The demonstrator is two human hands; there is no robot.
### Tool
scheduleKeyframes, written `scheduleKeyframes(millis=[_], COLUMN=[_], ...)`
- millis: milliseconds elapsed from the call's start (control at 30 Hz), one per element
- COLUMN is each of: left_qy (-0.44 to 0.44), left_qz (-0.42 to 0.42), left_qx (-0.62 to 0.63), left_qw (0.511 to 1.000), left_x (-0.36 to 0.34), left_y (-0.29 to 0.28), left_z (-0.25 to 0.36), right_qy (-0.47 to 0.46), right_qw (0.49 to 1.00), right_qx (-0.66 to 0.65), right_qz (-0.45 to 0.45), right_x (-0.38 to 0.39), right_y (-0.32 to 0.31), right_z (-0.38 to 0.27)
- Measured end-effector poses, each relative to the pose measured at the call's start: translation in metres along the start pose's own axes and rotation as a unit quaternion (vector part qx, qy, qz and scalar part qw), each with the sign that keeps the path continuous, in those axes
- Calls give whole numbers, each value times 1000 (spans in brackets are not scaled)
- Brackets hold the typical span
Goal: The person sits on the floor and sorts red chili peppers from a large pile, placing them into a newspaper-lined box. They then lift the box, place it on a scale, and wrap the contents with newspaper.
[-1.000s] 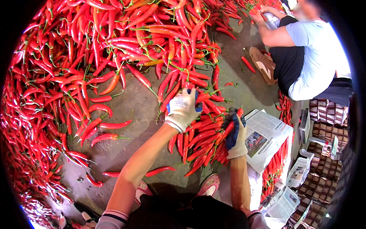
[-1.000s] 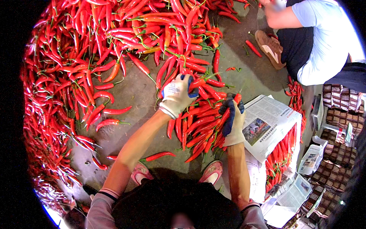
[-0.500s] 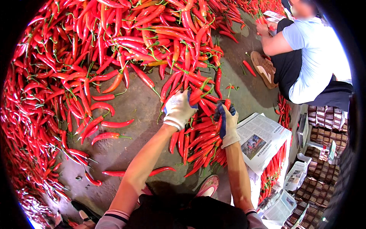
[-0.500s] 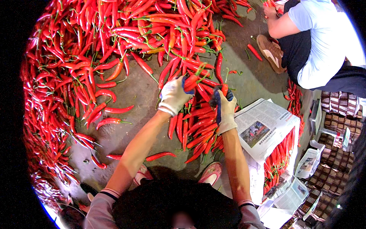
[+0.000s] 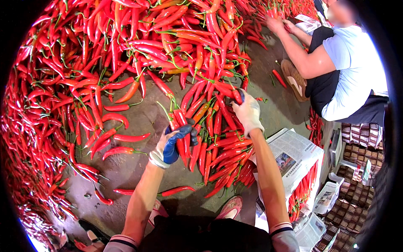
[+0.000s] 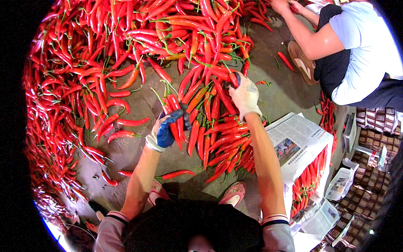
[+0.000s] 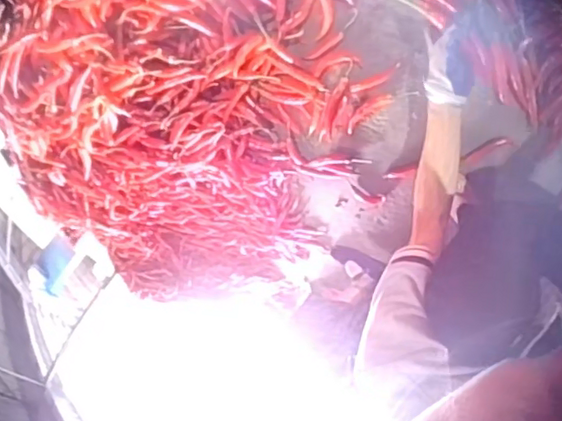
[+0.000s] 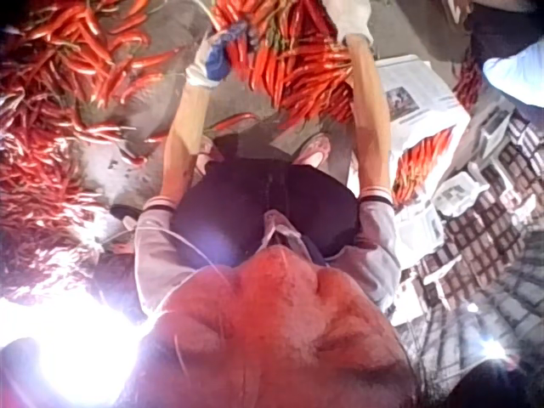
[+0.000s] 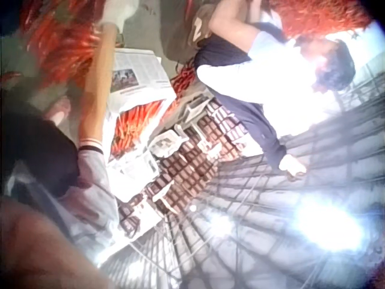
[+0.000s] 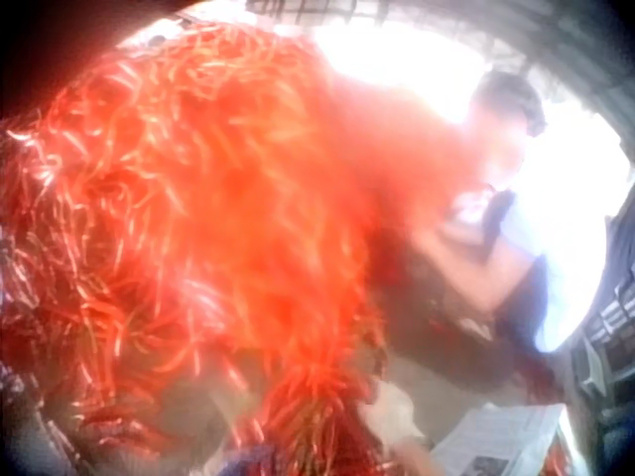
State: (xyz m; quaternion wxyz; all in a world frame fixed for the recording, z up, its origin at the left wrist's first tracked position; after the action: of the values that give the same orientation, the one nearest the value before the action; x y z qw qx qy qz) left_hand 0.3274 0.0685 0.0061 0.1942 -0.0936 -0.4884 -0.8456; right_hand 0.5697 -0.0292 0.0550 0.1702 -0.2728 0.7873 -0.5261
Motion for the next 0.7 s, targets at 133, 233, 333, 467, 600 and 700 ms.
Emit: scheduleKeyframes(millis=[133, 233, 333, 467, 600, 700], left_qy=[-68, 16, -10, -61, -8, -6], left_qz=[-14, -46, -137, -38, 5, 59], left_qx=[-17, -70, 9, 27, 108, 74], left_qw=[997, 996, 990, 997, 994, 995], left_x=[8, 14, 15, 22, 39, 54], left_y=[7, -26, 15, 14, -8, -32], left_z=[-15, -45, -42, -40, -27, -23], right_qy=[-186, -304, -259, -80, -60, -100], right_qw=[981, 938, 922, 992, 992, 978], right_qx=[-57, -63, -222, -92, 97, 172], right_qz=[-18, -151, -183, 20, -50, -65], right_x=[56, 97, 93, 21, -29, -31], right_y=[-33, -10, -12, -3, 25, 11], right_z=[-57, -108, -113, -66, -55, -59])
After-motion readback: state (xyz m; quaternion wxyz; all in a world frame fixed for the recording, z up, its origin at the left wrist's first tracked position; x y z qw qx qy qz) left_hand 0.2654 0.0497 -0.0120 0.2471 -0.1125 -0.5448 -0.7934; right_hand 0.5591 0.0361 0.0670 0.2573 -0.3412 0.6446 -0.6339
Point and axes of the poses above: each hand's wrist, its own x-axis away from the middle knuckle, its own y-axis out of the palm, z = x × y, the point moved 9 cm from there along -x, towards the middle knuckle, and after that the axes turned 6 degrees about -x, right-handed, at the moved point
